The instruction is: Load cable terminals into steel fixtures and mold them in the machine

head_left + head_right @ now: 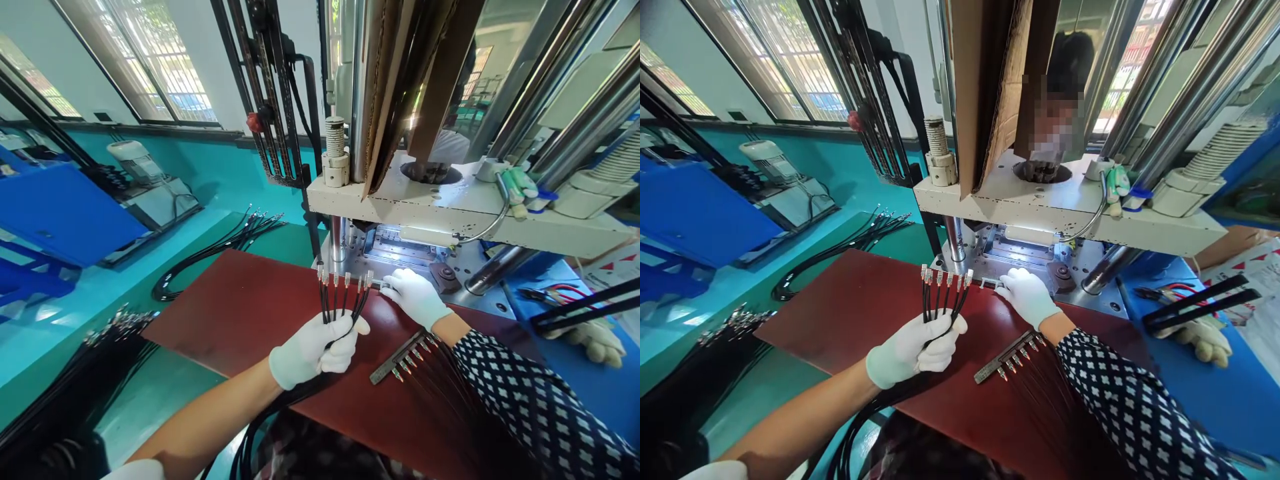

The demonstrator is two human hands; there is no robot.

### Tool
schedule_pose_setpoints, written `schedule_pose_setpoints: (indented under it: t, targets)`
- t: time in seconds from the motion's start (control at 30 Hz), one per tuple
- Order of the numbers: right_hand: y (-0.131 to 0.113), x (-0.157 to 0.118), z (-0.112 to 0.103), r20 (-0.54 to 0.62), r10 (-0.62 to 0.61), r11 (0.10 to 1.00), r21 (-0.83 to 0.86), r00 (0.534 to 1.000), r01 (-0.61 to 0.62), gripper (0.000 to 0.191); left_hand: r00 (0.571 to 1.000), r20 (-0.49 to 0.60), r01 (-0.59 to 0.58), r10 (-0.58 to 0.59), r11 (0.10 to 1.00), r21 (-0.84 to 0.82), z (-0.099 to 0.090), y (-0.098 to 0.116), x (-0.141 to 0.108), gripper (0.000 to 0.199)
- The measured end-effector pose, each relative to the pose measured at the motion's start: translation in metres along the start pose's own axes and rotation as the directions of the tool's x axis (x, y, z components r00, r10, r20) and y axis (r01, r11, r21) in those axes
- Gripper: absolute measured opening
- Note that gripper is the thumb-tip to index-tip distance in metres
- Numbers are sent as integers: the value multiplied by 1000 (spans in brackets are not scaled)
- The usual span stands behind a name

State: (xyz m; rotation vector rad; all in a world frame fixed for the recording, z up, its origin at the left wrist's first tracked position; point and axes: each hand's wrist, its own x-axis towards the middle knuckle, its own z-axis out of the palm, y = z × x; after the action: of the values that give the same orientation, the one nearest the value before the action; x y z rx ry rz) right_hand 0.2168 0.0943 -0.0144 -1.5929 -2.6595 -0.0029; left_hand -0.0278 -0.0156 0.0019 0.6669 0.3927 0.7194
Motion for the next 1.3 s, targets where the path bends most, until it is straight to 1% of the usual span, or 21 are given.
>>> schedule_pose_setpoints:
  t: [0.1,0.3,0.37,0.43,0.53,0.57,0.6,0.63,0.7,0.77,0.8,0.83,0.87,0.9,0.93,1.0,1.03,1.1,1.17,1.23,1.3]
  targets:
    - [0,-1,3,-17,1,1000,0,1000,-1,37,999,21,-32,32,999,9,-8,2,-1,27]
    - [6,-1,10,-54,-38,999,24,998,39,37,986,40,-168,163,970,174,-18,12,-12,29]
    - [9,-1,11,-58,-48,998,34,997,50,37,966,-16,-246,257,938,244,-24,24,-16,29]
    - [9,-1,11,-52,-51,997,47,997,53,36,923,-102,-327,371,896,301,-32,46,-20,27]
    - [8,0,10,-43,-43,996,77,998,46,37,824,-228,-409,519,823,394,-50,94,-27,25]
    - [8,1,9,-41,-38,995,88,998,41,38,774,-267,-420,574,781,462,-56,112,-28,25]
    - [7,1,8,-38,-30,995,99,999,34,38,702,-311,-385,641,708,592,-63,130,-28,25]
    - [5,1,6,-33,-22,994,110,999,26,39,621,-339,-286,707,607,742,-69,146,-27,27]
    - [3,0,4,-24,-4,991,132,1000,7,39,475,-330,28,816,361,932,-78,167,-21,33]
    - [0,-1,3,-18,14,987,163,1000,-10,39,403,-275,248,873,185,951,-81,167,-9,28]
    - [-1,-2,2,-17,21,982,186,1000,-18,38,404,-242,283,882,131,950,-79,159,0,19]
    - [-1,-3,2,-17,28,977,213,999,-24,37,429,-205,286,880,83,955,-76,146,11,8]
    - [-2,-4,2,-20,35,969,246,999,-29,35,478,-164,287,863,23,958,-71,129,23,8]
    - [-2,-4,2,-24,43,958,285,999,-35,33,564,-118,275,817,-50,960,-67,110,36,20]
    - [-1,-3,1,-30,52,943,331,998,-39,30,676,-63,240,734,-139,961,-64,91,50,29]
    - [2,2,-2,-43,72,894,445,996,-46,26,868,42,120,495,-291,949,-61,59,78,38]
    - [5,6,-4,-48,86,858,512,995,-50,28,913,81,66,399,-341,938,-62,48,90,34]
    - [12,11,-11,-55,142,756,651,988,-72,44,946,128,-1,299,-390,921,-70,37,108,24]
    - [18,4,-24,-51,216,638,763,975,-101,60,943,147,-20,300,-389,921,-81,37,116,19]
    - [24,-24,-41,-34,273,544,830,962,-125,63,939,171,-41,298,-396,917,-89,42,117,21]
    - [29,-76,-61,-75,383,489,862,920,-133,59,937,185,-54,297,-398,916,-93,45,116,22]
